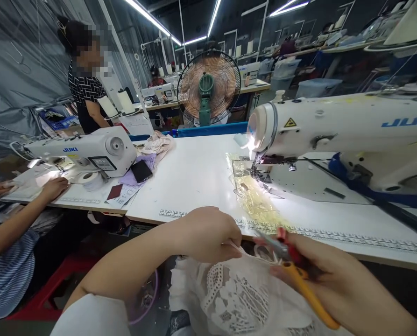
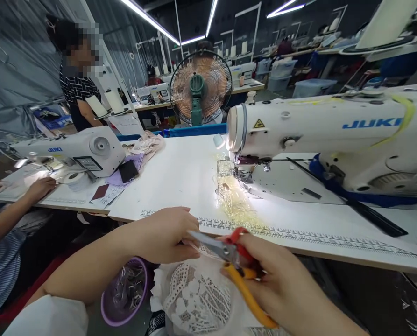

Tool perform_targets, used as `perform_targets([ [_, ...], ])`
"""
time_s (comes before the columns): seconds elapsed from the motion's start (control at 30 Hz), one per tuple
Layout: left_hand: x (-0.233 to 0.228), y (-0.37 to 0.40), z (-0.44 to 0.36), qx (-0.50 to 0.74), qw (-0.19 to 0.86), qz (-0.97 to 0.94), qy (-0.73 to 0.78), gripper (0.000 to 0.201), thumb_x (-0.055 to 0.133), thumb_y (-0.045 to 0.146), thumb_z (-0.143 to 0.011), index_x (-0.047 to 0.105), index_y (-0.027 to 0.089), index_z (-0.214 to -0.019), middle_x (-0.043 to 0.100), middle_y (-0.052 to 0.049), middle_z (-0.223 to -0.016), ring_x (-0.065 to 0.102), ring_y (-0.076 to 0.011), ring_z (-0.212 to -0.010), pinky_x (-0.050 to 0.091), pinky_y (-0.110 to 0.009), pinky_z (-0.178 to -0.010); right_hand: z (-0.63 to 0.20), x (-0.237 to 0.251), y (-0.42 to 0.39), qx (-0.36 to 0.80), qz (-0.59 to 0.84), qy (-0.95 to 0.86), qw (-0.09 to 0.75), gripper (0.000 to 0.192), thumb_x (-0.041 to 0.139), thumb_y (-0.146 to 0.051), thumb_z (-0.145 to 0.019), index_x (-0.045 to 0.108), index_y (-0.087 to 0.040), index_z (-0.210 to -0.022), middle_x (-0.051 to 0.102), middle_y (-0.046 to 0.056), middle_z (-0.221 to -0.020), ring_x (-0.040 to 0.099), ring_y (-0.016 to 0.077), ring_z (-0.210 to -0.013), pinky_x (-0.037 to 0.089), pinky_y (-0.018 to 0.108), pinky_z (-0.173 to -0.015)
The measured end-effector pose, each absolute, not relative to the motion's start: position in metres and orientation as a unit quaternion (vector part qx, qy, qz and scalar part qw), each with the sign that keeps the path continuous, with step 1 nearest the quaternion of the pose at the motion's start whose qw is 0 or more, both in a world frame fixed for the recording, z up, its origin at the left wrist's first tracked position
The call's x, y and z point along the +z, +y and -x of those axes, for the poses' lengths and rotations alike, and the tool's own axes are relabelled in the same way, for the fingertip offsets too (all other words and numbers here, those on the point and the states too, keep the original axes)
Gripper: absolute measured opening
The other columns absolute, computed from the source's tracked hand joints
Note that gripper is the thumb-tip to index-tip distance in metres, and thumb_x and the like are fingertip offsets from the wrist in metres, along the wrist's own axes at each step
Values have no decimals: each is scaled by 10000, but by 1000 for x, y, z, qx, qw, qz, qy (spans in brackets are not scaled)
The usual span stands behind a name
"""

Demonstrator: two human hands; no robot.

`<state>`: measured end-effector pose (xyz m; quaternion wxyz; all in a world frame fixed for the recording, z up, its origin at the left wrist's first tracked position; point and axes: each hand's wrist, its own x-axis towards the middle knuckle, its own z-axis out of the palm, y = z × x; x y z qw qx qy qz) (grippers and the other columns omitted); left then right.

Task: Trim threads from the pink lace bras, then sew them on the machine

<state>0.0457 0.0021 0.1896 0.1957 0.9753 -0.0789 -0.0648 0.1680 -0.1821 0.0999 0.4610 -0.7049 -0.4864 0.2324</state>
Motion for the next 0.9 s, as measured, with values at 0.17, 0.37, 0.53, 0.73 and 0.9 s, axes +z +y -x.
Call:
perform_targets([
  [0.17, 195, 1, -49, -53, 214, -973, -67, 162, 622, 214, -758, 586, 187, -601, 592, -8, -616, 535, -144, -566, 395, -251, -585, -153, 110, -156, 247, 696, -513, 439, 224, 573, -265, -739, 381, -207, -639, 394, -35, -620, 334, 109, -569, 329, 215, -470],
  [0.37, 179, 9, -8, 125, 346, -925, 92, 220, 524, 331, -852, 588, 158, -972, 605, -79, -977, 562, -194, -898, 433, -292, -799, -156, 107, -159, 278, 649, -463, 536, 262, 571, -407, -800, 444, -199, -703, 378, -32, -660, 355, 114, -588, 342, 228, -496],
  [0.53, 146, -1, -12, 46, 468, -882, 16, 292, 431, 358, -893, 615, 139, -953, 616, -82, -927, 552, -186, -875, 421, -286, -794, -159, 107, -163, 283, 627, -481, 544, 237, 601, -402, -793, 479, -209, -731, 418, -21, -679, 389, 126, -609, 368, 235, -517],
  [0.73, 119, -21, -34, 83, 638, -760, 96, 364, 568, 497, -769, 529, 143, -688, 507, -20, -663, 446, -115, -597, 369, -239, -560, -160, 102, -163, 264, 634, -498, 529, 185, 577, -373, -813, 504, -212, -760, 447, -9, -698, 401, 131, -615, 381, 238, -527],
  [0.9, 115, -31, -37, 144, 642, -739, 146, 274, 605, 384, -719, 498, 153, -619, 465, 6, -580, 397, -99, -542, 316, -231, -516, -162, 96, -163, 248, 645, -495, 527, 184, 601, -355, -793, 507, -206, -740, 441, -27, -652, 380, 111, -571, 371, 218, -492],
])
